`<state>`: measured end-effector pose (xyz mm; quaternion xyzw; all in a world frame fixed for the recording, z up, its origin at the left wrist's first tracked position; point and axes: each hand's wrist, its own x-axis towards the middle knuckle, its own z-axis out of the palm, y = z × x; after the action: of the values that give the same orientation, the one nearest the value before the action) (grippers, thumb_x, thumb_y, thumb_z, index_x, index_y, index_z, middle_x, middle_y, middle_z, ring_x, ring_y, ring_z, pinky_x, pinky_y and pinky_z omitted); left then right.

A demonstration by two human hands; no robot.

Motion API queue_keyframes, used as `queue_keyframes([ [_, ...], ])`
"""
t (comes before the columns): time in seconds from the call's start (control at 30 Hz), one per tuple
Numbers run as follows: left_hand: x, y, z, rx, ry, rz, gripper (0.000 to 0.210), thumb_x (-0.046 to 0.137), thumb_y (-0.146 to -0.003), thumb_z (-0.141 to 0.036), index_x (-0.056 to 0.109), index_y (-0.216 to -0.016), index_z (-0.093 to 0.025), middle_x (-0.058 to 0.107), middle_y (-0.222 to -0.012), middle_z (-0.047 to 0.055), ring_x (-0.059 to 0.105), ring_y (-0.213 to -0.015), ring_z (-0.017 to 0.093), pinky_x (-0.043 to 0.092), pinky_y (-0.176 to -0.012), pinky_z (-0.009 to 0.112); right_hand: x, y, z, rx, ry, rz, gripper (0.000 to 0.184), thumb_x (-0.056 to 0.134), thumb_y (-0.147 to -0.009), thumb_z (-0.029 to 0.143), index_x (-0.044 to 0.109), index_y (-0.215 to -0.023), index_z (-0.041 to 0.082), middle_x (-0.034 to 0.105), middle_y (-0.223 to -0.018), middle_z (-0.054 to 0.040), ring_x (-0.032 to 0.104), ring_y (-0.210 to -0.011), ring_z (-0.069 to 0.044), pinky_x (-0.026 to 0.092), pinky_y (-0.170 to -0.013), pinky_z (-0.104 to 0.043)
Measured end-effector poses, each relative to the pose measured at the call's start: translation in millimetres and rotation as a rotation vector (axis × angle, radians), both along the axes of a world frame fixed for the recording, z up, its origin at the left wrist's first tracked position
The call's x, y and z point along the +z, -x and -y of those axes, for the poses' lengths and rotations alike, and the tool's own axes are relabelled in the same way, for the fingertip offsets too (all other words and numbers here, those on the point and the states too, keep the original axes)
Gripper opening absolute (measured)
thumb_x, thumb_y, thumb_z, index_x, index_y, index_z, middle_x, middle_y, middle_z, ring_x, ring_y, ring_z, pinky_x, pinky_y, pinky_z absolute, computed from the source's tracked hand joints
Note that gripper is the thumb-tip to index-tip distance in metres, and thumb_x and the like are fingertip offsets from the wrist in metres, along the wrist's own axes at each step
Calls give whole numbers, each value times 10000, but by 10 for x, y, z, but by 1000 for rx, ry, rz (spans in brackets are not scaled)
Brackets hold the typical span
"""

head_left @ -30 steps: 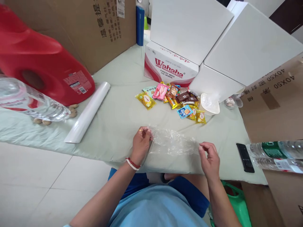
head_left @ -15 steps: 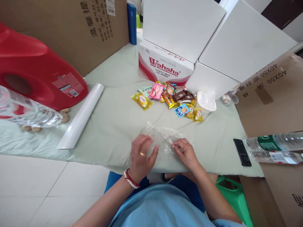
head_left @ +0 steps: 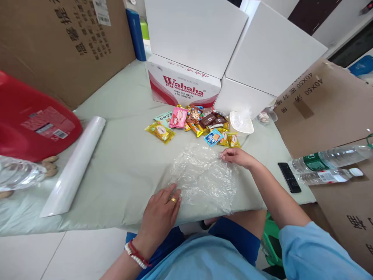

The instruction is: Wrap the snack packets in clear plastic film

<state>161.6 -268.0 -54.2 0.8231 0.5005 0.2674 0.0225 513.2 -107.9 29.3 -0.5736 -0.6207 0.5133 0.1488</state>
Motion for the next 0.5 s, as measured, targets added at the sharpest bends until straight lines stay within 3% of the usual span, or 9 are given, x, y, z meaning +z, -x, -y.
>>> queue_keyframes([
  [0.13, 63, -42, -1, 31, 27, -85, 272, 491, -1065, -217, 741, -1165, -179, 715, -1350, 140, 683, -1090, 286, 577, -871, 441, -66, 112, -303, -1, -268, 398, 159, 669, -878, 304, 738, -916, 165, 700, -849, -45, 605, -785, -192, 506, -766, -324],
  [0.27, 169, -127, 75, 93, 133, -205, 272, 529, -1049, -242, 749, -1208, -222, 681, -1441, 113, 669, -1154, 341, 551, -807, 492, -57, 546, 19, -76, -616, 621, 215, 562, -958, 172, 743, -1074, 168, 695, -1130, -150, 598, -1082, -288, 483, -969, -412],
  [0.33, 200, -150, 115, 105, 198, -198, 326, 530, -1058, -304, 705, -1321, -226, 666, -1465, 122, 671, -1174, 351, 556, -829, 511, -33, 812, 334, 85, -681, 638, 236, 521, -1016, 194, 743, -1094, 193, 698, -1097, -133, 607, -1092, -278, 493, -955, -384],
  [0.4, 209, -140, 117, 110, 270, -135, 400, 504, -1071, -377, 651, -1400, -205, 642, -1494, 137, 674, -1202, 347, 574, -871, 517, -6, 1042, 637, 335, -593, 570, 224, 558, -1027, 231, 743, -1152, 214, 710, -1104, -105, 638, -1087, -256, 513, -916, -348],
  [0.5, 221, -59, 4, 124, 387, 19, 478, 416, -1094, -449, 617, -1432, -177, 593, -1554, 130, 654, -1305, 303, 604, -957, 452, 27, 1216, 960, 623, -442, 489, 430, 668, -965, 211, 670, -1391, 268, 627, -1473, -84, 695, -1117, -234, 546, -890, -326],
])
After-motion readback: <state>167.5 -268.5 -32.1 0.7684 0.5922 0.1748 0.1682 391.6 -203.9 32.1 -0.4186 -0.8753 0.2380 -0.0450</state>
